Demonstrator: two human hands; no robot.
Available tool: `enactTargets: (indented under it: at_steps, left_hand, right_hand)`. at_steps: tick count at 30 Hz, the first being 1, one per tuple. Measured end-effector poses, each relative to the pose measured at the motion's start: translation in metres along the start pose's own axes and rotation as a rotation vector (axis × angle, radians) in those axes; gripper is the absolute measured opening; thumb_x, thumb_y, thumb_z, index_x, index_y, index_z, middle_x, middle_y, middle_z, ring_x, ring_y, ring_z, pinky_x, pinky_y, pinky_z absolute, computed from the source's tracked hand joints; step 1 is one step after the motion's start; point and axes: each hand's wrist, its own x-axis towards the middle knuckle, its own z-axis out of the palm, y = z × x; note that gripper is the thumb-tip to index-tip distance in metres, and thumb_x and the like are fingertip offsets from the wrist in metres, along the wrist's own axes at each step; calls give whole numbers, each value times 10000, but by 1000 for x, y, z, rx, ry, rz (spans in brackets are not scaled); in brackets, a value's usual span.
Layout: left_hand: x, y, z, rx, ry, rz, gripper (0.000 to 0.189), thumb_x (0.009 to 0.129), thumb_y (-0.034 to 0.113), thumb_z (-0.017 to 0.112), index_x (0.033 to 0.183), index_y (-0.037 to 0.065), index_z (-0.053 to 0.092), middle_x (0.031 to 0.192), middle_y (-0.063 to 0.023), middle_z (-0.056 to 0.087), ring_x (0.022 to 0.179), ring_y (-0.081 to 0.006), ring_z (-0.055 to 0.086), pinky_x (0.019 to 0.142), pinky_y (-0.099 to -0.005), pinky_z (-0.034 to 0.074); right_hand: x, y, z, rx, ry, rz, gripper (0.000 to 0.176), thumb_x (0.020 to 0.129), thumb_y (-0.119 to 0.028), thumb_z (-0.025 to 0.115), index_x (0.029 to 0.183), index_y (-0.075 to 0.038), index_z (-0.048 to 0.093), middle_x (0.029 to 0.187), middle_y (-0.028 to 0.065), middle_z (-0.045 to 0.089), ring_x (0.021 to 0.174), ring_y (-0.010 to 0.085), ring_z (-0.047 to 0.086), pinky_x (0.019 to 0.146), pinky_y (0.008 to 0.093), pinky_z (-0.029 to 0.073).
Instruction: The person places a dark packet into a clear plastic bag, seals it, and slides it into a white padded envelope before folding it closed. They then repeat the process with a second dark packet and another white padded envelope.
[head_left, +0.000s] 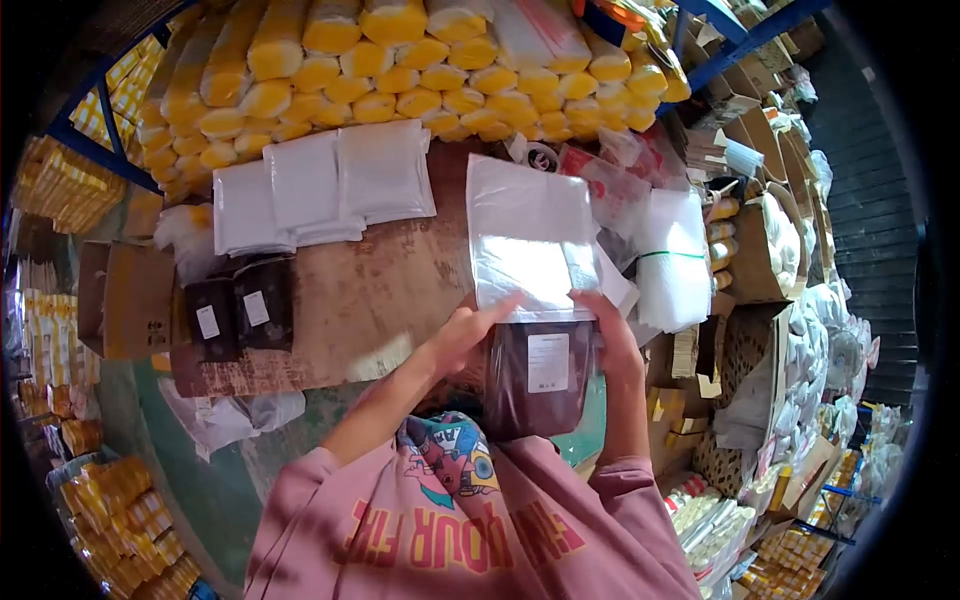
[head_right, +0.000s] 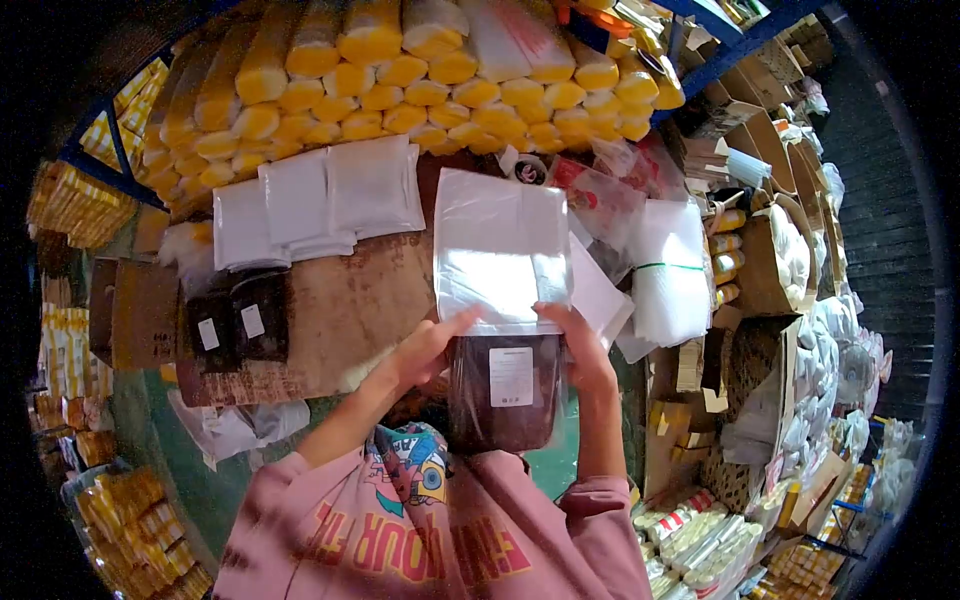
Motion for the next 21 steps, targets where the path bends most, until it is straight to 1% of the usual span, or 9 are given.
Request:
enactTargets:
  at_steps: [1, 3, 5, 6, 8, 11, 16, 20, 21]
  left_hand:
    - [5, -5, -2, -29, 79, 13, 420, 909, 278, 648, 1214, 4, 557, 1118, -80, 614, 1007, -146, 576, 853, -300, 478]
    - [20, -16, -7, -6, 282, 65, 423, 940, 332, 612, 1174, -18, 574, 1107, -82, 623, 985, -125, 579, 810, -293, 492]
    - [18, -22, -8, 2, 230, 133, 432, 936, 347, 616, 1150, -26, 577, 1080, -85, 630, 959, -134, 590, 793, -306, 502]
    - [14, -18, -5, 8, 204, 168, 437, 935, 355, 618, 1139, -30, 579, 1066, -86, 634, 946, -139, 596, 785, -312, 506]
    - [2, -12, -4, -23, 115, 9, 473, 956, 433, 540, 1126, -7, 581, 1021, -68, 644, 868, -136, 619, 714, -301, 519]
    - [-10, -6, 5, 65, -1, -91, 560, 991, 531, 371, 1079, 28, 600, 933, -54, 661, 803, -115, 621, 612, -282, 500]
    - [-17, -12, -2, 349, -81, -115, 563, 1014, 487, 357, 1063, -9, 620, 960, -26, 640, 815, -99, 567, 698, -266, 461]
    - [-29, -19, -9, 537, -182, -65, 538, 1023, 434, 381, 1074, -50, 611, 986, -10, 620, 889, -92, 519, 799, -254, 423]
    - [-27, -25, -21, 591, -161, -136, 456, 1012, 359, 435, 1043, -57, 618, 970, -21, 625, 927, -95, 521, 826, -255, 419]
  right_hand:
    - [-4, -3, 2, -97, -19, -74, 374, 805, -254, 707, 1067, -17, 584, 894, 57, 618, 719, 126, 583, 589, 271, 473]
    - [-8, -1, 8, -135, -35, -219, 406, 836, -191, 689, 1157, 12, 544, 1009, 77, 609, 882, 161, 576, 767, 295, 467]
    - [-11, 4, 5, -116, -91, -289, 495, 852, -158, 696, 1258, 34, 488, 1122, 101, 605, 1036, 196, 561, 938, 320, 416]
    - [-13, 4, 1, -145, -89, -240, 500, 852, -161, 698, 1262, 32, 486, 1122, 98, 605, 1034, 194, 563, 929, 320, 422]
    - [-20, 5, -8, -194, -76, -150, 511, 852, -169, 702, 1268, 29, 481, 1121, 93, 604, 1030, 189, 567, 911, 321, 433]
    - [-39, 6, -15, 14, -81, -99, 476, 837, -184, 720, 1217, 13, 512, 1070, 72, 605, 976, 173, 573, 858, 315, 448]
    - [-45, 24, -37, 19, -155, -129, 574, 829, -210, 700, 1289, 29, 453, 1138, 102, 590, 1019, 201, 587, 831, 336, 482]
    - [-58, 39, -44, 60, -84, -76, 659, 797, -217, 711, 1327, 32, 410, 1177, 129, 571, 1048, 225, 582, 869, 351, 487]
    - [-57, 46, -50, 56, -87, -56, 677, 801, -221, 701, 1347, 33, 391, 1185, 139, 569, 1047, 233, 587, 883, 358, 485]
